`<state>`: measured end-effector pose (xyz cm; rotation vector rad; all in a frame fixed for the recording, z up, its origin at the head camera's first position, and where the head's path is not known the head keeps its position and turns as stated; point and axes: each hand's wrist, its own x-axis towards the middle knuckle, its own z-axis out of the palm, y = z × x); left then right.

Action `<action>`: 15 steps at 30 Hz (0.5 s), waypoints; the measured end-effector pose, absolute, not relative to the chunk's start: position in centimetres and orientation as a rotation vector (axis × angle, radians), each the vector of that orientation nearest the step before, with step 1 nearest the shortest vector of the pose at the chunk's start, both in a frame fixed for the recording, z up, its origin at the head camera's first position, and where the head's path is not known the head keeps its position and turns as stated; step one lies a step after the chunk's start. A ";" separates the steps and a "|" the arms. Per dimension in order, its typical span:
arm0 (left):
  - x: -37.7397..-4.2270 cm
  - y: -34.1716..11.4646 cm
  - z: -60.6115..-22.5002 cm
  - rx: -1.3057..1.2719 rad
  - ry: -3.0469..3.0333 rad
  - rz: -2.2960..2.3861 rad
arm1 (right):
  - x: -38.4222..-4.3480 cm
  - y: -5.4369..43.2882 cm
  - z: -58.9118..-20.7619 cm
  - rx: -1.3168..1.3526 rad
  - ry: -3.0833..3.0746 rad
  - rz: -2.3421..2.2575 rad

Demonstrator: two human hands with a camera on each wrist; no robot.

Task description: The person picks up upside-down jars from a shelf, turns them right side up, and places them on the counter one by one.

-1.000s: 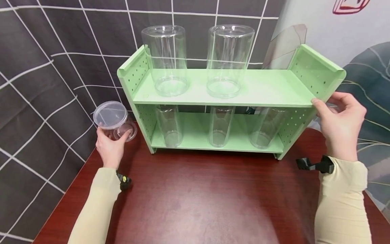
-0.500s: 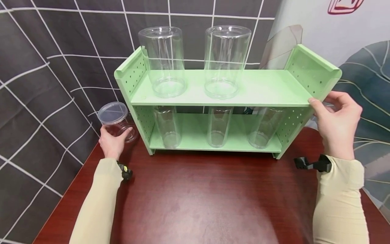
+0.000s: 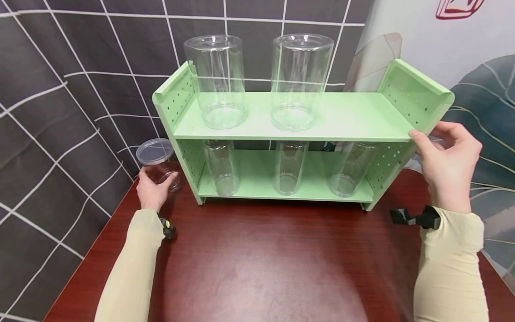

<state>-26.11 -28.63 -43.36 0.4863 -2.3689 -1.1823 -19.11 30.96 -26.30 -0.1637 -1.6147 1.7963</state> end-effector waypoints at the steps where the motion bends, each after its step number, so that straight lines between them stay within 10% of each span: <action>1: -26.1 -28.7 -43.4 0.468 -2.401 -1.170 | -19.1 30.9 -26.3 -0.166 -1.619 1.790; 15: -23.5 -28.2 -41.4 0.466 -2.273 -1.171 | -18.8 30.9 -26.3 -0.225 -1.633 1.803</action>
